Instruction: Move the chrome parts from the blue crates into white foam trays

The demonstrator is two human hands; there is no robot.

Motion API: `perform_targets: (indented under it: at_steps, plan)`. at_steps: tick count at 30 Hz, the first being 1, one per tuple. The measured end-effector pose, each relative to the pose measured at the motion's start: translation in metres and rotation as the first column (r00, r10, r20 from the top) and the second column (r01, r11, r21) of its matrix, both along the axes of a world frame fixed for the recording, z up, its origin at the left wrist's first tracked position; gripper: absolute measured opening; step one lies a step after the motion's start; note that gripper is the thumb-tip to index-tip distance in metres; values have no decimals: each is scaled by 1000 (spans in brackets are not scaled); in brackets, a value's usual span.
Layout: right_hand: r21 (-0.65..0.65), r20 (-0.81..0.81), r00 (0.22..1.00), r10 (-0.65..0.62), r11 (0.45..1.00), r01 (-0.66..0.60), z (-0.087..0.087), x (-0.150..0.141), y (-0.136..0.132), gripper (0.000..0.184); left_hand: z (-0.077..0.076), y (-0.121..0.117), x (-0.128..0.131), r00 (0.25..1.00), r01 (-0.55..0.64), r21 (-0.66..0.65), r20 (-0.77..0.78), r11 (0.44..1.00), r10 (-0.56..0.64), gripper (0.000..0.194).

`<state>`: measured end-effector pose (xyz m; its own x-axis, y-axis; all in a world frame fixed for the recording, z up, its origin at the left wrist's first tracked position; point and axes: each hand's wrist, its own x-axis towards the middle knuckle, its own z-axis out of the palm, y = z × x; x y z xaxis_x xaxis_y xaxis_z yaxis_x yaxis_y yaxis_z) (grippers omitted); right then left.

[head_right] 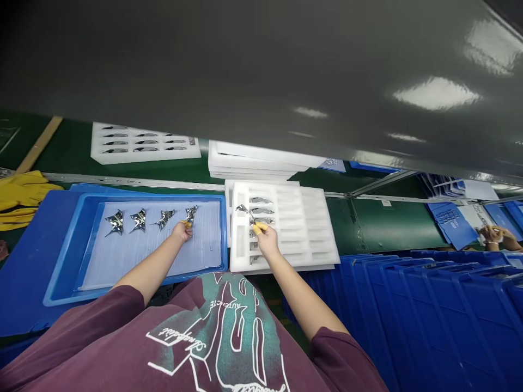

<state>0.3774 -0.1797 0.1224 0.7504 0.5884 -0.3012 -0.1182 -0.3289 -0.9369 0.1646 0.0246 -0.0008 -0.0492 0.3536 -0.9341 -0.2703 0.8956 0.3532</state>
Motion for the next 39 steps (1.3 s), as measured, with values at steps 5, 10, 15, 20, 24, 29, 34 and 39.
perform_targets:
  at_steps: [5, 10, 15, 20, 24, 29, 34, 39]
  plan:
    - [-2, 147, 986, 75, 997, -76, 7, 42, 17, 35, 10, 6, 7, 998, -65, -7, -1, 998, 65, 19]
    - [-155, 371, 903, 215, 973, -169, 30, 99, 48, 17, 23, 5, 9, 994, -100, -23, 49, 995, 101, 17]
    - [-372, 362, 859, 362, 901, -223, 37, 143, 91, 2, 49, -29, 2, 964, -117, -67, 230, 991, 130, 20]
    - [-452, 310, 843, 439, 848, -276, 24, 160, 115, 7, 75, -87, -8, 917, -118, -150, 364, 981, 166, 23]
    - [-471, 307, 833, 460, 834, -287, 11, 168, 118, 9, 87, -113, -9, 890, -153, -184, 401, 971, 217, 24]
    - [-478, 325, 830, 453, 836, -269, -4, 174, 117, 12, 104, -113, -2, 838, -243, -185, 454, 952, 302, 27]
    - [-494, 339, 799, 497, 816, -299, -16, 175, 119, 11, 123, -111, 6, 814, -216, -152, 517, 964, 264, 29]
    - [-566, 406, 746, 529, 786, -249, -26, 175, 126, 12, 137, -116, 16, 793, -196, -153, 557, 969, 248, 30]
